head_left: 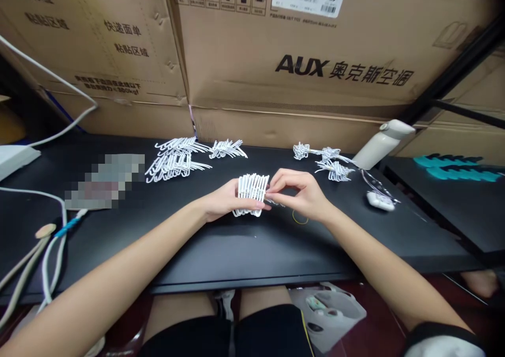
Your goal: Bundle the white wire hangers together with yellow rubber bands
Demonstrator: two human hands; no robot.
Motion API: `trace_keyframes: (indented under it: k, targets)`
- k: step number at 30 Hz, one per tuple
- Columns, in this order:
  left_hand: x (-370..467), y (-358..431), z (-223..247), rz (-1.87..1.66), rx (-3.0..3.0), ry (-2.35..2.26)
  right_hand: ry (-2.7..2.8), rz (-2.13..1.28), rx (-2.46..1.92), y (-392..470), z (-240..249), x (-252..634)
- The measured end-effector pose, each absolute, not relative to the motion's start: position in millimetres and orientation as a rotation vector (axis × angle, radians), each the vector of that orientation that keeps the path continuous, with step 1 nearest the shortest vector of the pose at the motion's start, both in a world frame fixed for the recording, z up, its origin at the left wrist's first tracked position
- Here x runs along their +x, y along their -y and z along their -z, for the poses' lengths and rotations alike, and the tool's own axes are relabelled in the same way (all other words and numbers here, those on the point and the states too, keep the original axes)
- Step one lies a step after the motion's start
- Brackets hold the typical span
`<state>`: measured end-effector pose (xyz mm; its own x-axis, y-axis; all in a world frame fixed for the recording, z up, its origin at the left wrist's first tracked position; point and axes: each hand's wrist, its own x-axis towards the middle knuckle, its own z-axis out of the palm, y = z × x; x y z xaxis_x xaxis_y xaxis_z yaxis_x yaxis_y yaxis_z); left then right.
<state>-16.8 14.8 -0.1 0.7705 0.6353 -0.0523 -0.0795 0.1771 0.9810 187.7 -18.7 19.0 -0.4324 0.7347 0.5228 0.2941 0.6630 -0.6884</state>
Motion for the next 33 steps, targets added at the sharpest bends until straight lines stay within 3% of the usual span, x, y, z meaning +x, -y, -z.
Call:
trace_keyframes:
  k: [26,33]
  targets:
    - [-22,-14,-8,-0.614,1.264,-0.573,2.151,-0.484,-0.785,29,-24,177]
    - [-18,-10,-10,-0.601,1.24,-0.624,1.733,-0.621,-1.008,23,-14,178]
